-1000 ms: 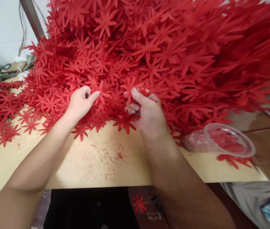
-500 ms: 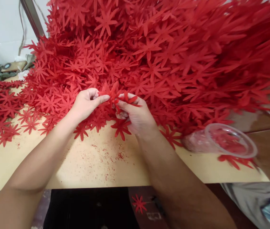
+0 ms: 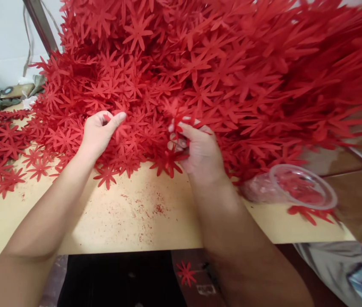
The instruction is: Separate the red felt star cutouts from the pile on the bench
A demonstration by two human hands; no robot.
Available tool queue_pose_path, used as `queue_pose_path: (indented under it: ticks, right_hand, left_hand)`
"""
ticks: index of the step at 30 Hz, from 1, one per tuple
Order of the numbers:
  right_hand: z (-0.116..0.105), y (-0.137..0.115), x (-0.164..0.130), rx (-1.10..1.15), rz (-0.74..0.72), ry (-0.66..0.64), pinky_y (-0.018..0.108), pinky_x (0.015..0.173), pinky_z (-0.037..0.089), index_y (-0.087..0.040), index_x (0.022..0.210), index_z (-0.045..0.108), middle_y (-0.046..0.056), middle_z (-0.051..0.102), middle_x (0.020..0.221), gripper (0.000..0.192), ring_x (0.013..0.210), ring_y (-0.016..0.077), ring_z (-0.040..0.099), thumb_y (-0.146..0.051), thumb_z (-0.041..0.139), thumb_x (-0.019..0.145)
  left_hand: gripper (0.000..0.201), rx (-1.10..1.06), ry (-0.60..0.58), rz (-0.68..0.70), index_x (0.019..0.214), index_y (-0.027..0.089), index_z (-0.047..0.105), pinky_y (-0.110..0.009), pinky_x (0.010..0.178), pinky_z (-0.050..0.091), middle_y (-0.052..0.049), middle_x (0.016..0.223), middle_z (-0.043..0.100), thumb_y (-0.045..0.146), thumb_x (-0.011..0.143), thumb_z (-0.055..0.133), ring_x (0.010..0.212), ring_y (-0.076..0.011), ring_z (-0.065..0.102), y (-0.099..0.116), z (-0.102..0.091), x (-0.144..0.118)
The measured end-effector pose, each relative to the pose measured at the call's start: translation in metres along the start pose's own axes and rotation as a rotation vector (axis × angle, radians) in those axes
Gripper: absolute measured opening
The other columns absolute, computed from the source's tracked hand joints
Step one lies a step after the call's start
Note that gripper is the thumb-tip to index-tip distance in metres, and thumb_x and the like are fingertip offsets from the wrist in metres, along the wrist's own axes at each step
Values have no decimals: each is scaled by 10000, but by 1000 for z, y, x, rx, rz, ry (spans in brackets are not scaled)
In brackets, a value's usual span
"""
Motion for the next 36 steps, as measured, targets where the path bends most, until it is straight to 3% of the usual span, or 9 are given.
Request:
queue_pose_path:
  ticks: [3, 7, 11, 15, 18, 22, 25, 32, 36]
  right_hand:
    - [4, 7, -1, -48, 12, 8, 189, 374, 209, -211, 694, 565, -87, 510, 512, 188, 379, 23, 287, -239, 737, 622]
    - [9, 14, -5, -89, -60, 9, 172, 378, 235, -207, 718, 625, -84, 504, 525, 179, 439, 32, 377, -231, 754, 596]
    - [13, 16, -7, -157, -147, -97, 170, 441, 331, -196, 709, 632, -58, 547, 605, 189, 565, 49, 481, -268, 777, 612]
    - [15, 16, -7, -156, -166, -114, 193, 505, 400, -188, 663, 581, -57, 544, 600, 299, 595, 64, 513, -321, 829, 559]
    - [15, 17, -7, -151, -165, -111, 205, 533, 424, -186, 680, 586, -63, 535, 584, 309, 580, 63, 511, -322, 833, 554]
    - [15, 19, -6, -139, -159, -141, 212, 533, 430, -192, 693, 596, -57, 559, 602, 251, 578, 64, 521, -311, 799, 603]
    - [14, 19, -5, -111, -144, -101, 213, 513, 423, -198, 710, 613, -51, 589, 603, 225, 568, 69, 539, -287, 786, 598]
    - [15, 18, -7, -64, -55, -51, 172, 376, 273, -194, 674, 582, -54, 596, 547, 208, 424, 32, 437, -240, 765, 585]
    - [15, 17, -9, -54, 7, -54, 164, 337, 221, -191, 676, 568, -61, 595, 545, 255, 360, 5, 344, -281, 782, 571]
  left_hand:
    - [317, 148, 56, 151, 873, 198, 600, -316, 807, 485, -46, 905, 638, 494, 772, 659, 917, -182, 596, -4, -2, 2]
    - [381, 376, 95, 368, 1099, 232, 607, -418, 1043, 377, -97, 1243, 578, 480, 810, 617, 1230, -263, 486, 13, 1, -10]
    - [334, 331, -29, 363, 988, 205, 653, -389, 1003, 407, -71, 1062, 643, 485, 880, 506, 1073, -214, 569, 37, 10, -26]
    - [395, 135, -230, 148, 876, 178, 652, -284, 776, 483, -21, 817, 650, 560, 800, 585, 794, -144, 596, 37, 23, -33]
    - [326, -70, -307, -18, 835, 167, 632, -236, 640, 467, 9, 706, 624, 485, 768, 652, 646, -102, 557, 26, 30, -30]
    - [163, -288, -240, -74, 810, 165, 606, -243, 728, 492, 8, 765, 648, 272, 732, 700, 714, -98, 597, 13, 30, -22]
    - [171, -347, -179, -76, 816, 167, 591, -270, 819, 499, 2, 835, 661, 198, 699, 713, 807, -112, 626, 8, 27, -18]
    - [235, -300, -159, -59, 846, 171, 571, -272, 807, 513, -13, 845, 656, 345, 756, 701, 821, -122, 621, 4, 27, -19]
    - [306, -83, -64, 77, 983, 184, 606, -289, 840, 504, -52, 997, 639, 399, 778, 680, 934, -152, 602, -1, 19, -15]
Point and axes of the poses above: each hand's wrist, its own x-axis towards the middle knuckle, its own z-axis out of the palm, y = z × x, the point moved 3 cm from there along x, towards the middle knuckle
